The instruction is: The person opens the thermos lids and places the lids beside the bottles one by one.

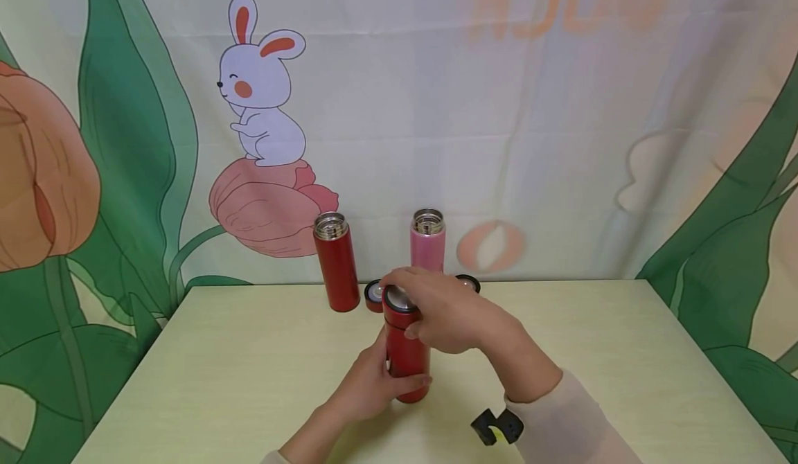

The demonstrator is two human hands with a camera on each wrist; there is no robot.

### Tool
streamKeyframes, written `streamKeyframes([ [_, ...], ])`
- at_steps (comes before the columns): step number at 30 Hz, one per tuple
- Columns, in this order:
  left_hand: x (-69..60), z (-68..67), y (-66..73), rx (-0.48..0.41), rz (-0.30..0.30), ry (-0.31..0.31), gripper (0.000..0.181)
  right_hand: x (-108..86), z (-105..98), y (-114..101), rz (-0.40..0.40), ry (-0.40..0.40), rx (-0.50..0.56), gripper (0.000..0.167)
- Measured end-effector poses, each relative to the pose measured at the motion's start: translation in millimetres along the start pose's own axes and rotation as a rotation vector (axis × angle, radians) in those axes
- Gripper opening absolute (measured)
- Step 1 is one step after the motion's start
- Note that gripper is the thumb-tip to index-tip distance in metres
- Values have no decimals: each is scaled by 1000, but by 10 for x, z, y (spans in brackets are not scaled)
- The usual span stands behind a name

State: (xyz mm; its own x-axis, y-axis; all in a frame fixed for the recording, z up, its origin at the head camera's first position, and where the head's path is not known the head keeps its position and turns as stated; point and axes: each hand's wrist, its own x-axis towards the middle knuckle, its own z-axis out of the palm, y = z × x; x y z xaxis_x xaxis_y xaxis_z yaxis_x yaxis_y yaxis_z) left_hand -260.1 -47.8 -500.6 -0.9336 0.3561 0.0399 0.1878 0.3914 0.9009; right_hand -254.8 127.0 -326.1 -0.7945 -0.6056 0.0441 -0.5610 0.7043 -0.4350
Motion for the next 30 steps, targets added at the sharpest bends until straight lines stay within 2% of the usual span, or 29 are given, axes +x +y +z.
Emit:
streamKeyframes([
  [18, 20, -2, 14, -29, -7, -16, 76, -5, -61, 114, -54, -47, 119, 67],
  [25, 11, -1, 13, -24, -6, -8, 75, 9, -40, 169, -92, -38, 190, 79],
  [30, 6, -1, 10, -24, 3, -10, 74, 23, 7, 186, -104, -15, 244, 81],
])
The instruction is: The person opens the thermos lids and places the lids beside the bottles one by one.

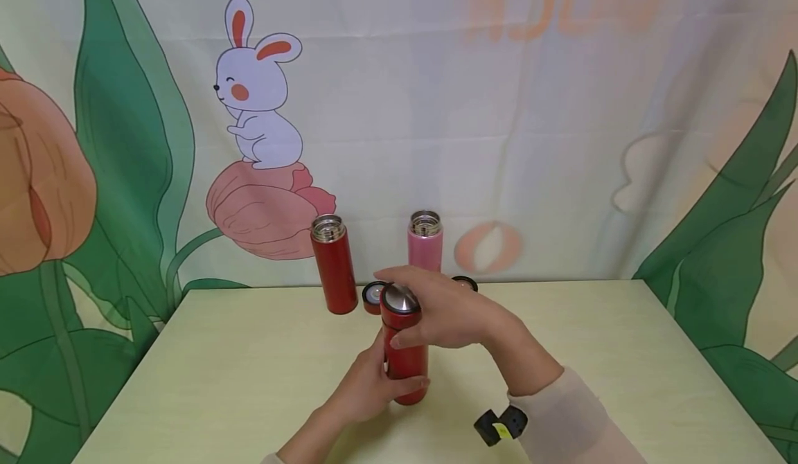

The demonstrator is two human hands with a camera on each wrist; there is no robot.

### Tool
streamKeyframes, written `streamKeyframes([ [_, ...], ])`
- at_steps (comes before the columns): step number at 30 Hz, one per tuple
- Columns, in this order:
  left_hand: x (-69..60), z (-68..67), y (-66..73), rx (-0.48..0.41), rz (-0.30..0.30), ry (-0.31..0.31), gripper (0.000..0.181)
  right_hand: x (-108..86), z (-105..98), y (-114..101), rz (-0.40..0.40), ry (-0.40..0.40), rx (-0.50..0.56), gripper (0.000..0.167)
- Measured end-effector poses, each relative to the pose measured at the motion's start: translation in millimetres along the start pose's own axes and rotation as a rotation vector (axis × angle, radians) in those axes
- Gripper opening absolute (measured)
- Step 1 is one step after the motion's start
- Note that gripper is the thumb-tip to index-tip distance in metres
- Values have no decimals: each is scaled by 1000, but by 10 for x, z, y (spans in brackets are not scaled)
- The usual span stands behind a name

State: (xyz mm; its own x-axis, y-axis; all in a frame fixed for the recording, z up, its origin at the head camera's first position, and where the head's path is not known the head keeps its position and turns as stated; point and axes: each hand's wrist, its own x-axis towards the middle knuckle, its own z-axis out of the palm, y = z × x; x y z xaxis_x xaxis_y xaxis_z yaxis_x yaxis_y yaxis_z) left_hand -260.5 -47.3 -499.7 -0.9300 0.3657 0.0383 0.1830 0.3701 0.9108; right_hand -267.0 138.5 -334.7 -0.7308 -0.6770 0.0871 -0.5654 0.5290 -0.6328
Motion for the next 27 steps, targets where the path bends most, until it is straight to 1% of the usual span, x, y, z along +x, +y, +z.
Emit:
streamKeyframes([
  [3, 1, -1, -8, -2, 12, -3, 72, 13, 26, -10, 16, 26, 5, 83],
  [5, 2, 1, -13, 0, 16, -4, 73, 17, 37, -29, 32, 51, -20, 84],
  [9, 3, 6, -16, 9, 9, -1, 74, 17, 50, -98, 86, 110, -135, 86],
  [12, 4, 6, -14, 21, -6, 5, 79, 12, 70, -155, 131, 158, -227, 85],
  [16, -2, 4, -12, 25, -12, 7, 86, 7, 118, -225, 184, 226, -307, 76],
  [21, -8, -1, -10, 21, -9, 3, 88, 4, 154, -298, 263, 283, -360, 58],
  [23, -7, -3, -10, 18, -11, -1, 89, 5, 168, -320, 300, 297, -371, 54],
  [27, 0, -4, -11, 6, -12, -11, 88, 12, 218, -347, 354, 333, -380, 55],
])
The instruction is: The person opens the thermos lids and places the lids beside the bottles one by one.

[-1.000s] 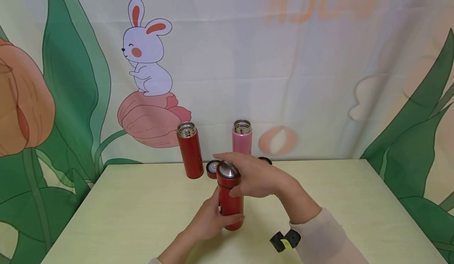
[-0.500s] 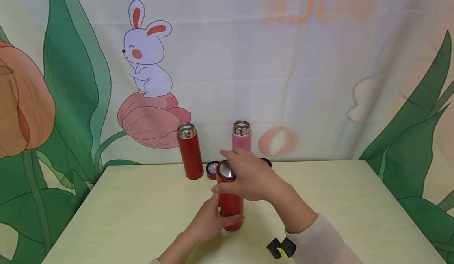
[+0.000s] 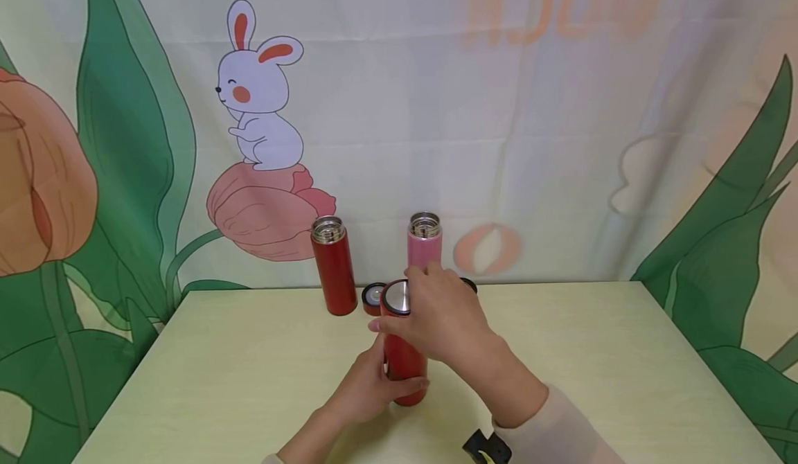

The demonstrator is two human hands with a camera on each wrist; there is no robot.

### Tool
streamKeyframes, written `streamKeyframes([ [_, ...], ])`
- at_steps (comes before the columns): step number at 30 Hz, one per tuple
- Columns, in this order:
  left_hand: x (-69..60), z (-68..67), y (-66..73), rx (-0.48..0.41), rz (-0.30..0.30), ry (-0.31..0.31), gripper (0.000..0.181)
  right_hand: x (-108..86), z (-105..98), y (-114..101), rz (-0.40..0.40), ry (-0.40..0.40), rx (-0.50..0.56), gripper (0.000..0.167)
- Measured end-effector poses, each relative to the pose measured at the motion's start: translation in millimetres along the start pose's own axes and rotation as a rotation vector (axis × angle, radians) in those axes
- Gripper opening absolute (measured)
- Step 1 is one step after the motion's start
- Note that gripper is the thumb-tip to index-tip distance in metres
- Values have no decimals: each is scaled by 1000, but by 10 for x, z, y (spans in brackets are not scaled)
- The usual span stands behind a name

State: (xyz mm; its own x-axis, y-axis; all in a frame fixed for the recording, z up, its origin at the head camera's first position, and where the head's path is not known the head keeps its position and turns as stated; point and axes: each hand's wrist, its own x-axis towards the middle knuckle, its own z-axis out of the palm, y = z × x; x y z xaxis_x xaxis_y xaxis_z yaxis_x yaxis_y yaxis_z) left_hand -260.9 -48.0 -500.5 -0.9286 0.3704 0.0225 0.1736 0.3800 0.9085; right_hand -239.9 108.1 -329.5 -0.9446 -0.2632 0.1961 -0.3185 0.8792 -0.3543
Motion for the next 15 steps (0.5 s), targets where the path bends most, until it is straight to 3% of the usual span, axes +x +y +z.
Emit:
streamKeyframes([
  [8, 6, 0, -9, 17, 1, 5, 89, -12, 82, -51, 4, 62, -68, 54],
  [15, 4, -4, -4, 37, 17, 11, 79, 3, 67, -67, -30, 30, -80, 53],
])
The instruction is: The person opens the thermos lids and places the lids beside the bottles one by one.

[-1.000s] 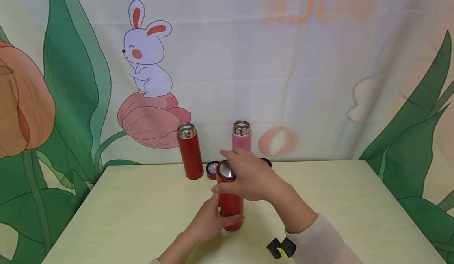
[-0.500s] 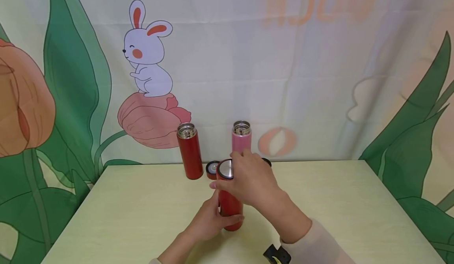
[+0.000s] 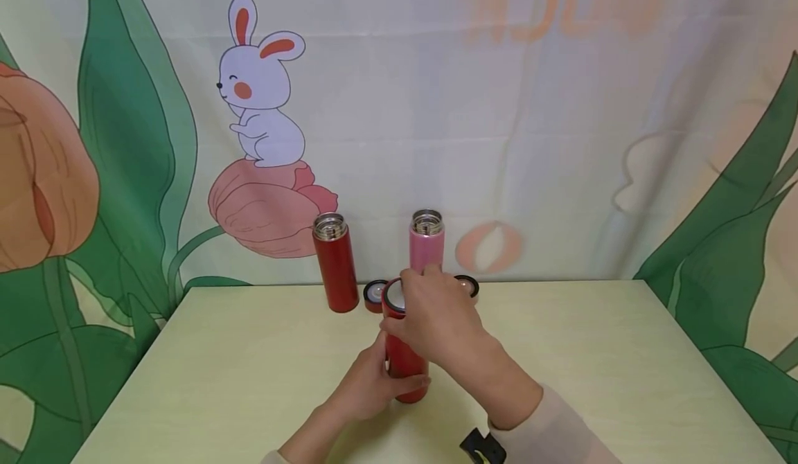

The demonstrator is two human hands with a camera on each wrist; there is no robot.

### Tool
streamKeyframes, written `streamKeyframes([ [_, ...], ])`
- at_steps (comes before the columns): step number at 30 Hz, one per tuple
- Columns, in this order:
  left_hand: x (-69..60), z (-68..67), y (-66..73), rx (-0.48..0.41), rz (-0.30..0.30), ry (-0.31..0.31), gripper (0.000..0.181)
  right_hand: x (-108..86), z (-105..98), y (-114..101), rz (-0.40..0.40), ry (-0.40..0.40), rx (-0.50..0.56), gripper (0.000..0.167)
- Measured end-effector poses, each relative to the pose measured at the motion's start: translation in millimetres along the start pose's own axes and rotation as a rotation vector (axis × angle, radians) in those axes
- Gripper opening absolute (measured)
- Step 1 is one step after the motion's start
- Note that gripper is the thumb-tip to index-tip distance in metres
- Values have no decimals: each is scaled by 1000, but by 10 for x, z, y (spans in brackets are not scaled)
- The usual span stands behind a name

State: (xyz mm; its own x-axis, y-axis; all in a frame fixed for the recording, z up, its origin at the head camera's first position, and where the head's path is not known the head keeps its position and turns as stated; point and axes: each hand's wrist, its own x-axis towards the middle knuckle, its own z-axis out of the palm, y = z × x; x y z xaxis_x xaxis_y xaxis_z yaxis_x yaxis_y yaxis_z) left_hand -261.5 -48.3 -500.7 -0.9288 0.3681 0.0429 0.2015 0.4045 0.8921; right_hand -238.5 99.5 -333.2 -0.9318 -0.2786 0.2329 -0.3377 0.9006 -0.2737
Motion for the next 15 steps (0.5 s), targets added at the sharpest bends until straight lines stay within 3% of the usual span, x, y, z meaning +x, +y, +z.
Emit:
streamKeyframes([
  [15, -23, 3, 16, -23, -19, -3, 80, 28, -113, 62, -99, -157, 93, 66],
])
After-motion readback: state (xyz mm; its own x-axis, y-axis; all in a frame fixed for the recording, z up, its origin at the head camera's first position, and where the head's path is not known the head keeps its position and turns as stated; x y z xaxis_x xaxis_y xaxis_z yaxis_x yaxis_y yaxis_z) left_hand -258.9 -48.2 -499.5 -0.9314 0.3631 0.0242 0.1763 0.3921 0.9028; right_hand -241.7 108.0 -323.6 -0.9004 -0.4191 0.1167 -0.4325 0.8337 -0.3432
